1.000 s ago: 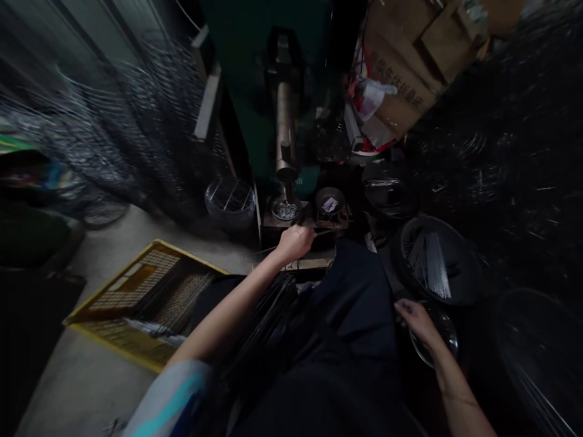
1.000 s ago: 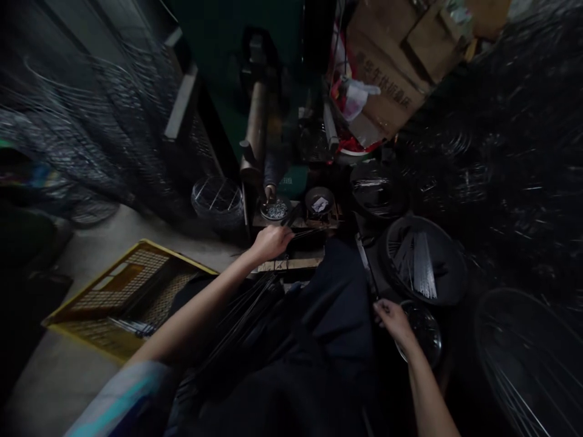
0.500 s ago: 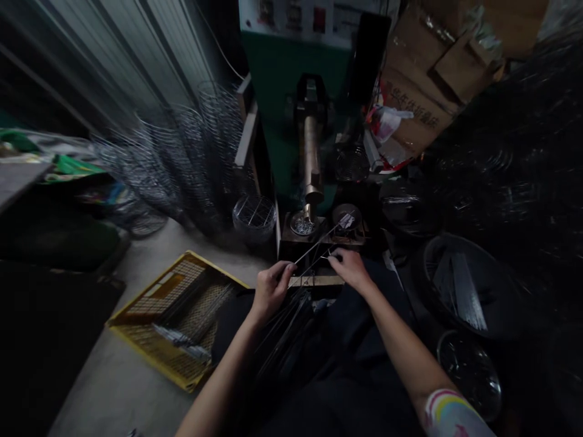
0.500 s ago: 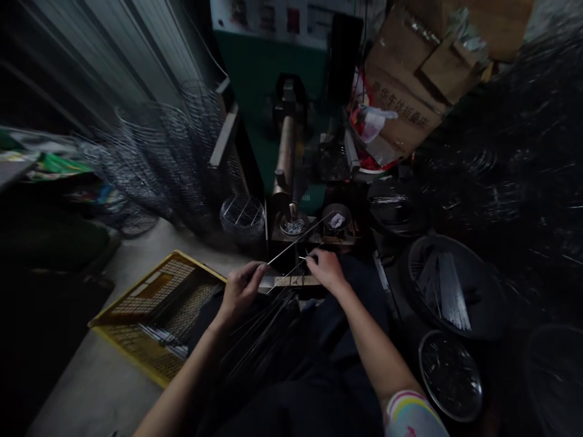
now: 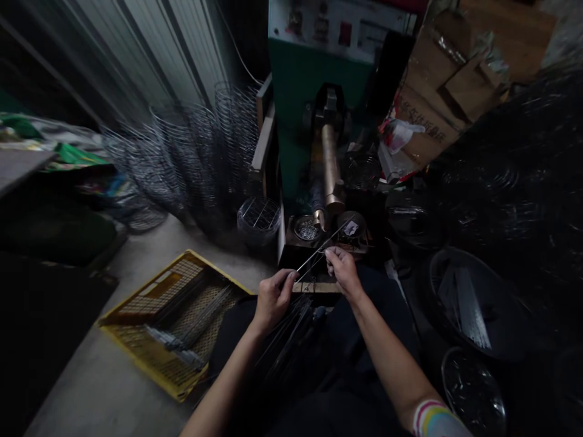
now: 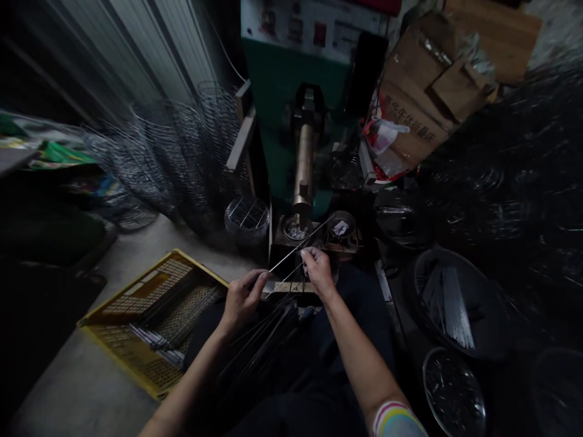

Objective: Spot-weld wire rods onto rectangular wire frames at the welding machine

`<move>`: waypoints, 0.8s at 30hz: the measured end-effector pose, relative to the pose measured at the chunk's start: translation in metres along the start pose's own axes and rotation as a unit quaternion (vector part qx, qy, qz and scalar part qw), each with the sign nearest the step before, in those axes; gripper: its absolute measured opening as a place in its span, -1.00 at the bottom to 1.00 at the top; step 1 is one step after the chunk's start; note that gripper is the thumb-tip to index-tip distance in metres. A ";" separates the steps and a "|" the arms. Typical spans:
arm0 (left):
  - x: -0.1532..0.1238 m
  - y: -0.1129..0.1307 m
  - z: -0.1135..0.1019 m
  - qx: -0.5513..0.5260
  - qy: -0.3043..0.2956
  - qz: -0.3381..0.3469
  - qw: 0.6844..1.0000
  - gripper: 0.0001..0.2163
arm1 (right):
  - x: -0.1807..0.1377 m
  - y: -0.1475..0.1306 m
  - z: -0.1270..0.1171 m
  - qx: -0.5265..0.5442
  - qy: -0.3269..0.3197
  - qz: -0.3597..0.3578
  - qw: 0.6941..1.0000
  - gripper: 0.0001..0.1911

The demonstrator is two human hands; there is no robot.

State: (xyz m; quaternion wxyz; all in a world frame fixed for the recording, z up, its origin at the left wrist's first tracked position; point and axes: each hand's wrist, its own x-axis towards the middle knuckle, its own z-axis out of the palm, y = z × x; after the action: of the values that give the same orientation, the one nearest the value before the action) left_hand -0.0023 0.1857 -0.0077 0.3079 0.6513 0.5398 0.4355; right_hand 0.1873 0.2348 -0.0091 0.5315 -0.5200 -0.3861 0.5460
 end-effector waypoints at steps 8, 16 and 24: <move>0.005 0.000 -0.001 -0.002 0.011 -0.001 1.000 -0.78 | 0.005 -0.001 0.004 0.019 -0.002 -0.019 1.000 -0.68; 0.013 0.000 0.003 -0.002 0.020 0.023 1.000 -0.76 | 0.012 -0.007 0.007 0.036 0.018 -0.020 0.999 -0.67; 0.020 -0.001 0.002 -0.001 0.018 0.045 0.999 -0.78 | 0.014 -0.015 0.007 0.041 0.004 -0.037 0.998 -0.70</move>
State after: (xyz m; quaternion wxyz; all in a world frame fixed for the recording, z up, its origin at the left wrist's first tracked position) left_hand 0.0001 0.2055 -0.0051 0.2785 0.6666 0.5149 0.4615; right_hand 0.1845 0.2511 0.0048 0.5736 -0.4852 -0.3800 0.5396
